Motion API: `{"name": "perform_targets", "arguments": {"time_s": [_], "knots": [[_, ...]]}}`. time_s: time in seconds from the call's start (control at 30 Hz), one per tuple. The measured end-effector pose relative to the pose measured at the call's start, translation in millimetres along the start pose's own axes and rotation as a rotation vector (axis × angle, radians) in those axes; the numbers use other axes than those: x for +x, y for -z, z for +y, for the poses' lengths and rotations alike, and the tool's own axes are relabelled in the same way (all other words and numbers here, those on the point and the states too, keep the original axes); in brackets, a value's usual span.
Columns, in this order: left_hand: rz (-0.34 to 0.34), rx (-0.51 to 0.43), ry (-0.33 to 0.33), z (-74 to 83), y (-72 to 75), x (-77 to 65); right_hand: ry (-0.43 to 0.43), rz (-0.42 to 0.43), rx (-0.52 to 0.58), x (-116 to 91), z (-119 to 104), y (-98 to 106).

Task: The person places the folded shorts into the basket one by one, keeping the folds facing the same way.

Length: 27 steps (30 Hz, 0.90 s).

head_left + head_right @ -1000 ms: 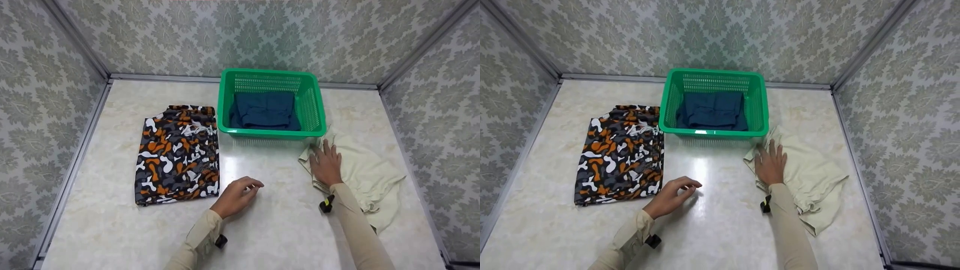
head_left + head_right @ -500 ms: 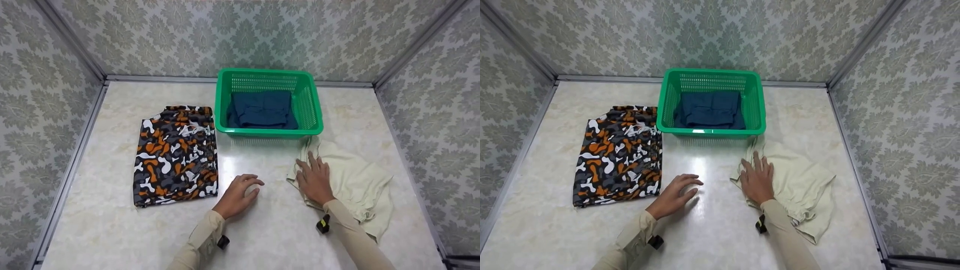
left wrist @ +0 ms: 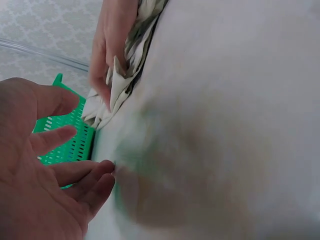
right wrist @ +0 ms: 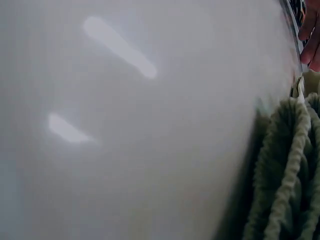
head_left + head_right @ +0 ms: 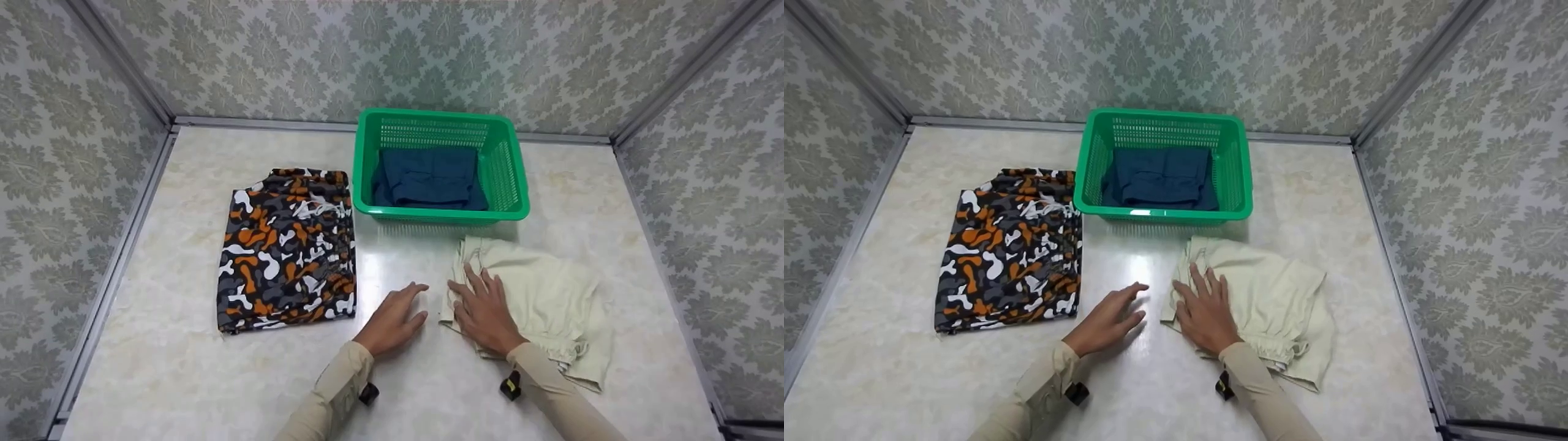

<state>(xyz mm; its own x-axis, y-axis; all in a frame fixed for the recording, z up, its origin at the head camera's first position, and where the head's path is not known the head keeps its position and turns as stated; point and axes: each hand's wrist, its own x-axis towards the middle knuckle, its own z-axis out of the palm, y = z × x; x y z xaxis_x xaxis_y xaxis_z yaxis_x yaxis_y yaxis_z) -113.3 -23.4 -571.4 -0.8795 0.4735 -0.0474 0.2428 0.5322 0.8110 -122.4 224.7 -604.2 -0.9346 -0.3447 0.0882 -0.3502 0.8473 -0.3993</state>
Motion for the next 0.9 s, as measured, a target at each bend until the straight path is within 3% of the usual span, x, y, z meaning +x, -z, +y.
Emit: {"name": "perform_targets", "arguments": {"time_s": [0.23, 0.4, 0.53, 0.67, 0.8, 0.9], "knots": [[0.061, 0.018, 0.053, 1.4, -4.2, 6.0, 0.125, 0.002, 0.003, 17, -23, -10], [0.102, -0.175, 0.101, 0.7, -5.1, 9.0, 0.179, -0.021, 0.081, 29, -37, -17], [0.18, -0.408, 0.12, 0.1, -3.3, 13.1, 0.183, -0.017, 0.181, 37, -44, -21], [0.323, -0.571, 0.244, -0.8, 0.5, 16.4, 0.21, 0.007, 0.308, 46, -52, -23], [0.423, -0.613, 0.357, -3.7, 3.4, 15.7, 0.27, -0.004, 0.439, 55, -60, -26], [0.46, -0.586, 0.386, -5.9, 4.1, 15.9, 0.293, -0.015, 0.55, 62, -65, -29]]}}
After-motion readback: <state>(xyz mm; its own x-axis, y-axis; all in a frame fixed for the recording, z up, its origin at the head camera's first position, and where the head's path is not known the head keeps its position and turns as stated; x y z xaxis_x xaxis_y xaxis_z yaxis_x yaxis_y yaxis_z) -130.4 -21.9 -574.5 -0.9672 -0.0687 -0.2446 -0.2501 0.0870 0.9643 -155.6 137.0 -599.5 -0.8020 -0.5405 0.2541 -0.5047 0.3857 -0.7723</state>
